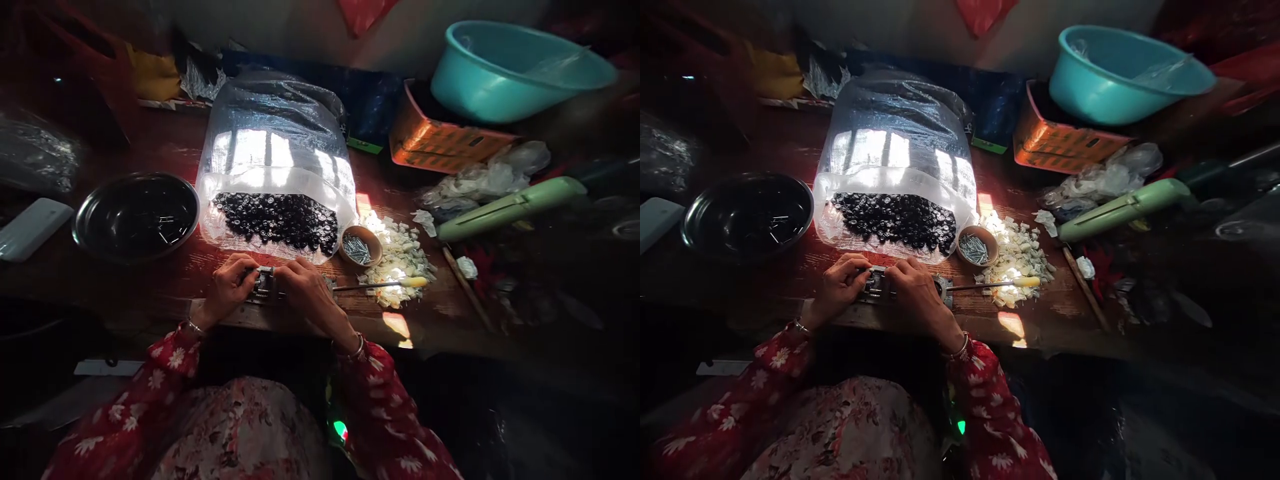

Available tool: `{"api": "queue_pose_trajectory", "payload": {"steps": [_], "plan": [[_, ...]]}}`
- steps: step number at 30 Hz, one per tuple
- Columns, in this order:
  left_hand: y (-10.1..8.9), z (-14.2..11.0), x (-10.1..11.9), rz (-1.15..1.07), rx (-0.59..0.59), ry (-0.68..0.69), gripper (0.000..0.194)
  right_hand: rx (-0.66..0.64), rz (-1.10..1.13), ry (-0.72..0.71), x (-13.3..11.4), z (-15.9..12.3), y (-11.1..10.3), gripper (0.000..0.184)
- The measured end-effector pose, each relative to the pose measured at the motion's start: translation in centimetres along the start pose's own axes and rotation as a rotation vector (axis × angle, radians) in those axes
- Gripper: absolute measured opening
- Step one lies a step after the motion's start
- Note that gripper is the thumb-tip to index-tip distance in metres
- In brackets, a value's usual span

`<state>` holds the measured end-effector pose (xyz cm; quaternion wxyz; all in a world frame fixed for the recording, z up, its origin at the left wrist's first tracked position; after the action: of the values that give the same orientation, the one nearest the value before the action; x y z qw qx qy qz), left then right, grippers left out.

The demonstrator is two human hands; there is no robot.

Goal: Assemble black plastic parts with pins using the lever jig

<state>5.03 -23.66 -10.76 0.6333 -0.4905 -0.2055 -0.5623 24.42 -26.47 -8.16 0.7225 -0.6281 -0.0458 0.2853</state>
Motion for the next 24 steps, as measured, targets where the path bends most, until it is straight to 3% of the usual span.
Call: {"api": "queue_pose_trajectory", "payload": {"steps": [15,24], "plan": [[0.0,-0.2,-0.1,-0.013,0.005,0.012,0.011,0.151,-0.011,0.098,-1.0,-1.5,0.4,0.022],[0.1,-0.1,-0.1,0.000,0.027,0.046,0.011,0.158,-0.038,0.020,-2.0,-2.3,1.0,0.014]]}}
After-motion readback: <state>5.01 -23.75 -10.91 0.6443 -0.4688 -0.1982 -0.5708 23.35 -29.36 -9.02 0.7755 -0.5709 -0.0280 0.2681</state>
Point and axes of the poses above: each hand's wrist, its own z-axis towards the middle knuckle, its own y-axis out of the palm, x = y × z, the point moved 4 cm from there along z, towards the middle knuckle, and after that the axes turned 5 degrees about -z, right-handed, at the moved point
